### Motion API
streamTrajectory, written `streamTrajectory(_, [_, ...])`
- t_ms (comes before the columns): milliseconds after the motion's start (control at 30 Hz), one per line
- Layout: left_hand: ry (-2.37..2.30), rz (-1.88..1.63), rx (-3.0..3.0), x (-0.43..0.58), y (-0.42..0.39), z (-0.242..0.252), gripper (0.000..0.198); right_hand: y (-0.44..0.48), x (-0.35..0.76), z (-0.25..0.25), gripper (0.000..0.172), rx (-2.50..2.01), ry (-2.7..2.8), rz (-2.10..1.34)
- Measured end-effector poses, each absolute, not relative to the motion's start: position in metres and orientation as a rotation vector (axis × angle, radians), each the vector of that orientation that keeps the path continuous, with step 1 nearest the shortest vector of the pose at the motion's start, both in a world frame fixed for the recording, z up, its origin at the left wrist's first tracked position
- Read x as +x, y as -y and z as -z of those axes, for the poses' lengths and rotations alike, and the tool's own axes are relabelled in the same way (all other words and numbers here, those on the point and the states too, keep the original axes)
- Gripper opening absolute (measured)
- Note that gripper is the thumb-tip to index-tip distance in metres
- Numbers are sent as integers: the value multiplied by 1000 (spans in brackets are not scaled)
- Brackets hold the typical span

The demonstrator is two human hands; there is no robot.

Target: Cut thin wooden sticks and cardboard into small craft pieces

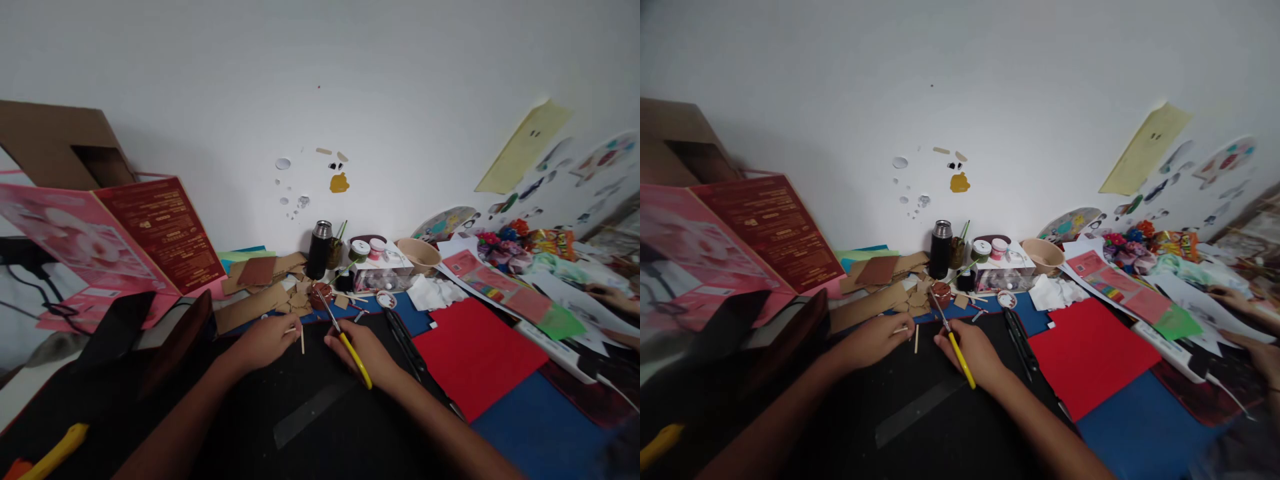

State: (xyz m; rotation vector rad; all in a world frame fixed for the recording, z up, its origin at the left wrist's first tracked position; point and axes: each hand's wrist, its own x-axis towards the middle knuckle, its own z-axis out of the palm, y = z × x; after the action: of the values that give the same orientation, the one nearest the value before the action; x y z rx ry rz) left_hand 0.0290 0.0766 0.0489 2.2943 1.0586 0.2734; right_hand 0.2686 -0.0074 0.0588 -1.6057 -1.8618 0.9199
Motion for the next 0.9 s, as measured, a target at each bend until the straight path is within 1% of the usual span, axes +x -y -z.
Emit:
streamTrajectory(100, [-1107, -178, 2339, 39, -69, -42, 24, 10, 281, -65, 23, -1800, 2041, -749])
streamTrajectory(200, [-1154, -106, 2395, 46, -65, -36, 29, 10, 285, -73, 26, -1976, 2200, -609])
streamTrajectory(267, [-1172, -82, 2420, 46, -66, -33, 26, 8, 284, -78, 28, -2073, 2271, -550])
streamTrajectory(400, [-1226, -52, 2426, 39, -72, -34, 13, 4, 279, -88, 31, -2202, 2379, -467])
streamTrajectory(633, [-1283, -32, 2383, 29, -82, -37, 13, -3, 281, -90, 38, -2222, 2535, -441])
streamTrajectory(900, [-1397, 14, 2391, 23, -88, -30, 20, -26, 297, -81, 38, -2074, 2703, -420])
